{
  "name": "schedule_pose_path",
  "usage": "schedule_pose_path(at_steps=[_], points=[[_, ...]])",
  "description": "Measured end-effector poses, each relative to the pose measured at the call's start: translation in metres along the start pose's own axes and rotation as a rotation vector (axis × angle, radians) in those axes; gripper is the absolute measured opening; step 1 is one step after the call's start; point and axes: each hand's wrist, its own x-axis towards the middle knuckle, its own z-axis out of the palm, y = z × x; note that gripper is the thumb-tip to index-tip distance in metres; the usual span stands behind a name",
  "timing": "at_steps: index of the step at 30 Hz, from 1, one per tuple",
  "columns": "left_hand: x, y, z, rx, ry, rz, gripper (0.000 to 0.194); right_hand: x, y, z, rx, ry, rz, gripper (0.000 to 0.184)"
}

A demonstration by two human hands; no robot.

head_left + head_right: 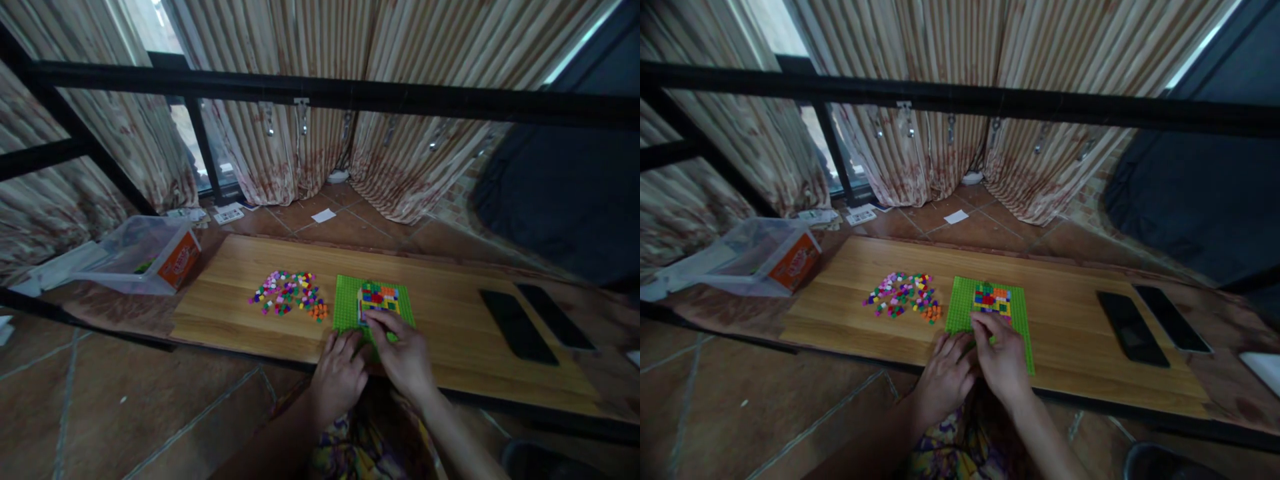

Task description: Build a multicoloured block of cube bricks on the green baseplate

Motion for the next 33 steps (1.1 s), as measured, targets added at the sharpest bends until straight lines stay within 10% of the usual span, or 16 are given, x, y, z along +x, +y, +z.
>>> schedule_pose_path(at_steps=[5,20,26,33], points=[[-0.002,-0.002,0.005,-0.018,0.038,0.027,0.036,0.022,-0.015,0.041,-0.287,-0.277,-0.138,0.025],[0.001,-0.003,0.002,-0.015,-0.044,0.045,0.04,0.052,-0.008,0.096,-0.59,-0.265,-0.036,0.022],[-0.003,-0.004,0.009,0.007,-0.004,0.04,0.035,0.044,-0.024,0.075,-0.492,-0.197,-0.063,0.023],[0.0,-0.002,0.001,0.038,-0.01,0.029,0.037,0.026,-0.002,-0.001,-0.131,0.031,0.04,0.021]])
